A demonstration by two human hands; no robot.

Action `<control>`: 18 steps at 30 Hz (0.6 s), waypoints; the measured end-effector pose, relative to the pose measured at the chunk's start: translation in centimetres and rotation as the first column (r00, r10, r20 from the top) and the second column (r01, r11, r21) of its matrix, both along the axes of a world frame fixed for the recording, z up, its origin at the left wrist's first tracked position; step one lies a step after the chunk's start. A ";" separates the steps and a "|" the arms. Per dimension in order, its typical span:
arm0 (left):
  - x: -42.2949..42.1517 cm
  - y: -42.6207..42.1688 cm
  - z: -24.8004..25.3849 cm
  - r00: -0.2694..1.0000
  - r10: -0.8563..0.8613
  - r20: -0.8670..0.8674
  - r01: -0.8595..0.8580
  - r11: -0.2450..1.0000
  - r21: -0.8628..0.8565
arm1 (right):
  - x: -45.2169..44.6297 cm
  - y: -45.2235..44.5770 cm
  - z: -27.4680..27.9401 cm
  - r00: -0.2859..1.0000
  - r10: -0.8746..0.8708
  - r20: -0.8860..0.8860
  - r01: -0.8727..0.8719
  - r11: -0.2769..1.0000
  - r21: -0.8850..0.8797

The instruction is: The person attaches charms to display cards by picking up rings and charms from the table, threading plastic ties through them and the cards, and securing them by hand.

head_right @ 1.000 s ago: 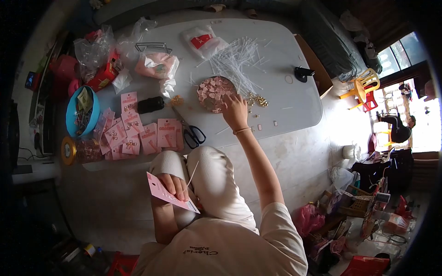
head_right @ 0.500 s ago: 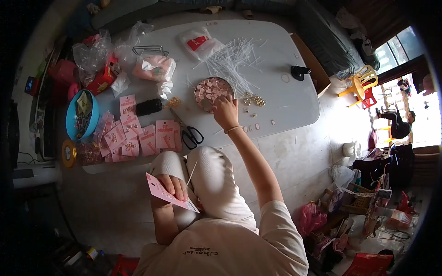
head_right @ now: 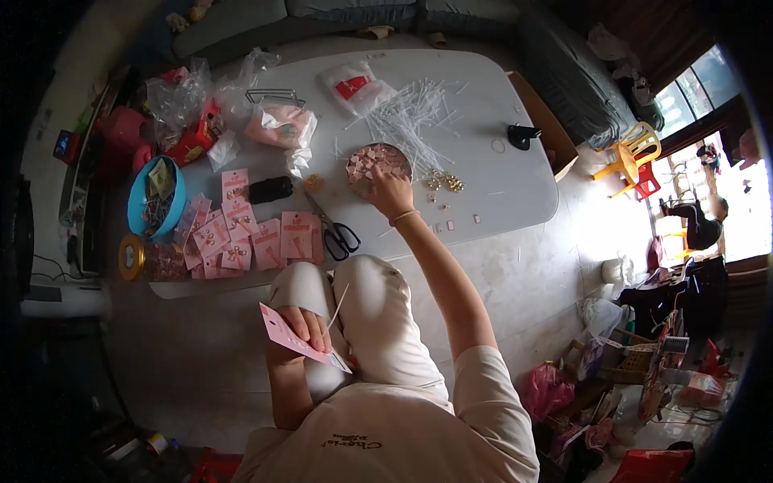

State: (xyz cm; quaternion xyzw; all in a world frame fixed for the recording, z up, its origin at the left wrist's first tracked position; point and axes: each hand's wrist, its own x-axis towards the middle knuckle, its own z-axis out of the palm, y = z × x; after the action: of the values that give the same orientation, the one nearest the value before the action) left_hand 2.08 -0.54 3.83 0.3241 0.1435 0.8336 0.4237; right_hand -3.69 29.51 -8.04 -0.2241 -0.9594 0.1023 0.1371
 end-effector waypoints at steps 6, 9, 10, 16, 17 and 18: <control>0.3 0.3 0.0 0.997 0.071 0.025 -0.069 0.995 -0.067 | 0.6 1.3 1.7 0.990 -0.051 -0.130 -0.046 0.756 -0.652; 0.3 0.5 0.0 0.995 0.089 0.032 -0.086 0.992 -0.090 | 1.0 1.7 2.4 0.942 -0.252 -0.221 -0.147 0.283 -0.948; 0.3 0.5 0.0 0.996 0.080 0.037 -0.076 0.992 -0.095 | 1.2 1.7 2.5 0.920 -0.325 -0.220 -0.199 0.099 -0.975; -0.4 1.0 -0.8 1.000 -0.002 -0.015 0.001 0.998 -0.055 | 2.4 1.5 -1.6 0.844 -0.493 -0.212 -0.298 -0.103 -0.949; -0.5 1.0 -0.8 0.999 -0.020 -0.035 0.019 0.999 -0.043 | 2.5 1.2 -2.4 0.836 -0.501 -0.224 -0.288 -0.054 -0.956; -0.5 0.9 -0.9 0.999 -0.024 -0.038 0.022 0.999 -0.047 | 2.7 0.8 -3.1 0.827 -0.510 -0.235 -0.278 -0.007 -0.961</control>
State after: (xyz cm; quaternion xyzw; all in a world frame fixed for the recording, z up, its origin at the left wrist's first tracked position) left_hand 1.59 0.33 2.97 0.3321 0.1672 0.8187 0.4376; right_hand -1.02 30.29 -11.10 -0.2991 -0.4896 0.7920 0.2086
